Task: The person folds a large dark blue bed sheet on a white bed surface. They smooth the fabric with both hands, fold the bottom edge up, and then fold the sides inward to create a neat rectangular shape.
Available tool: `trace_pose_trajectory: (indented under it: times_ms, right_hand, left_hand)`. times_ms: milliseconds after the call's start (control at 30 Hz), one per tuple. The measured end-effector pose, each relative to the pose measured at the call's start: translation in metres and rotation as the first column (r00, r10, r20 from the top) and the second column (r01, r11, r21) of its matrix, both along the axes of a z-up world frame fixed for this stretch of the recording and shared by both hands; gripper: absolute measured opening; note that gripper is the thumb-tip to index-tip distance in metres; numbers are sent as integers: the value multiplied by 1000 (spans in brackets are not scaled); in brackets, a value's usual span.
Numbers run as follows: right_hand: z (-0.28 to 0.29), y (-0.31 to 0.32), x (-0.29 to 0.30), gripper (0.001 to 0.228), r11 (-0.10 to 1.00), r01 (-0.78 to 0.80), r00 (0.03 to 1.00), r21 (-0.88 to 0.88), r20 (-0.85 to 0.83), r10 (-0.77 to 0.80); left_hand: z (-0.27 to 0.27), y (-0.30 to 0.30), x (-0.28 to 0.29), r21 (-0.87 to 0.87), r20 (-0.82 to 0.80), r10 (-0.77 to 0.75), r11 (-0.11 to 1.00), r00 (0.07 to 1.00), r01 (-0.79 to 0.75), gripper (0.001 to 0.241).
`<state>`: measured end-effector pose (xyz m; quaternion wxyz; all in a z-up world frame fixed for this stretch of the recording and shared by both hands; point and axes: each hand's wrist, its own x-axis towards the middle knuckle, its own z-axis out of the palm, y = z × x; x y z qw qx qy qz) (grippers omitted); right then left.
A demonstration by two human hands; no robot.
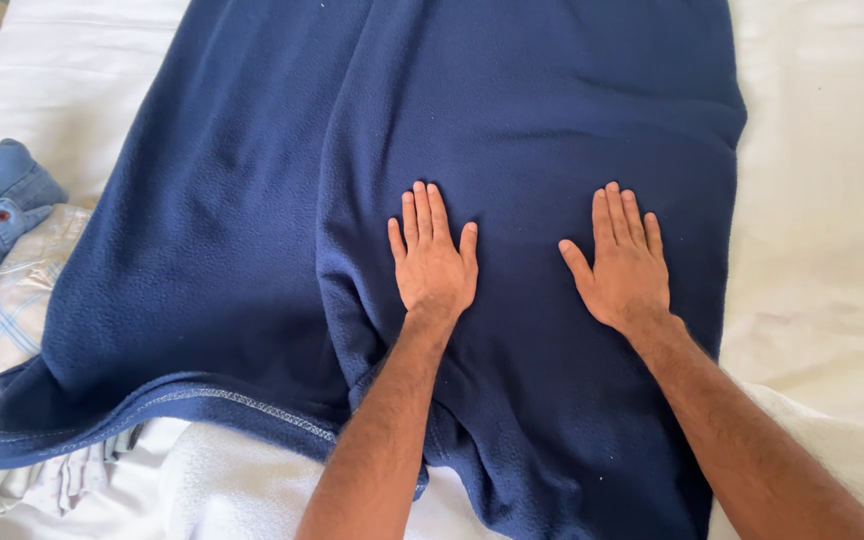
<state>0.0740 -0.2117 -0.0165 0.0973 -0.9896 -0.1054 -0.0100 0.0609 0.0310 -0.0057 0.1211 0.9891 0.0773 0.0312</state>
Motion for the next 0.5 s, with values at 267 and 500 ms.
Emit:
trace_pose_trajectory:
  times_ms: [267,500]
  right_hand:
    - [2,3,-17,82,997,75,997,23,18,-75]
    - [10,15,-43,70,992,-127,992,-17,-25,126]
  left_hand:
    - [20,-15,-22,45,-9,-15,999,1000,15,74]
    - [2,-25,-38,139,81,-412,906,908,399,64]
